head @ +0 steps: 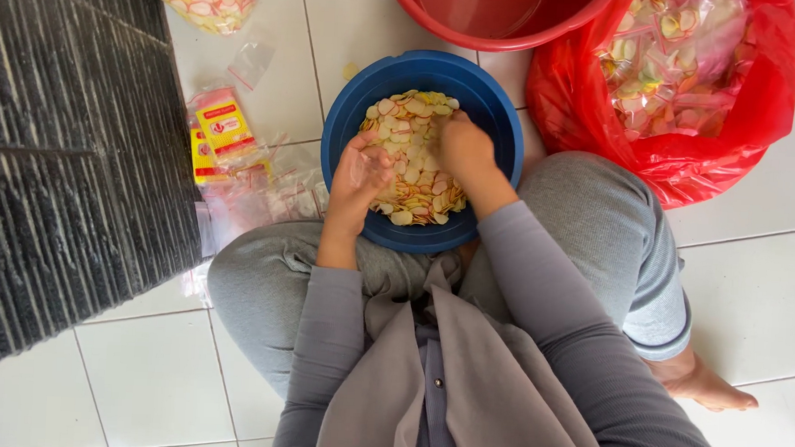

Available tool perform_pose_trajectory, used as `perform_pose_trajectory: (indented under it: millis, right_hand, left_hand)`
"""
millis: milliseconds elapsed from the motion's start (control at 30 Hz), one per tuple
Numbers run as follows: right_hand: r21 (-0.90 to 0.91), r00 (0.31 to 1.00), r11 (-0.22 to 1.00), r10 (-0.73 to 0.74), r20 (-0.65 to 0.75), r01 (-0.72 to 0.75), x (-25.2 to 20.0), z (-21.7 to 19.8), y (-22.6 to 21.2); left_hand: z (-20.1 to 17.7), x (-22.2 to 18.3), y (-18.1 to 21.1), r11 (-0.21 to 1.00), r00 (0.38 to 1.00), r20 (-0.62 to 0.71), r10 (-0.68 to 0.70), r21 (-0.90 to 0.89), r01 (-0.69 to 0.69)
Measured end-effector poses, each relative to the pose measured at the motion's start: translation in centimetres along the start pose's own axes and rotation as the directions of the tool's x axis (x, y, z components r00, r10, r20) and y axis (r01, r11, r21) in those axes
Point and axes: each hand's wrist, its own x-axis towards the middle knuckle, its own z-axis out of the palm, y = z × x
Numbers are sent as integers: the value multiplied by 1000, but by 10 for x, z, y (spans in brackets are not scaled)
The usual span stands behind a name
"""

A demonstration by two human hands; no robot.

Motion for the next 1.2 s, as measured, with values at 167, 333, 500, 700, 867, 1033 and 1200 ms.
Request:
perform_pose_trajectory:
  millis: [167, 333, 500, 700, 867, 1033, 1200]
  right_hand:
    - [-26, 999, 999, 24, -27, -25, -1, 40, -29]
    - [0, 997, 998, -66, -43, 66, -22, 18, -14]
    - [515, 890, 727, -390, -236, 455, -53, -92, -49]
    - [224, 710, 676, -639, -297, 702, -54, -62, -47]
    - [351, 712, 628, -668, -214, 695, -65, -78, -57]
    - [496, 739, 566, -608, -288, 659, -52, -66, -48]
    - [527, 825, 635, -451, -339, 564, -33, -53, -31]
  left_hand:
    - [0, -2, -2, 998, 998, -38, -51, 25, 52]
    - [-6, -2, -10, 990, 989, -86, -120, 59, 125]
    - [4, -1, -3, 776, 981, -130, -142, 601, 192]
    - [9, -2, 3, 780, 991, -77, -112, 611, 136]
    - [6, -5, -2, 824, 992, -65, -107, 553, 125]
    - [10, -5, 7, 882, 990, -47, -136, 449, 143]
    - [1, -11, -16, 947, 996, -6, -92, 307, 89]
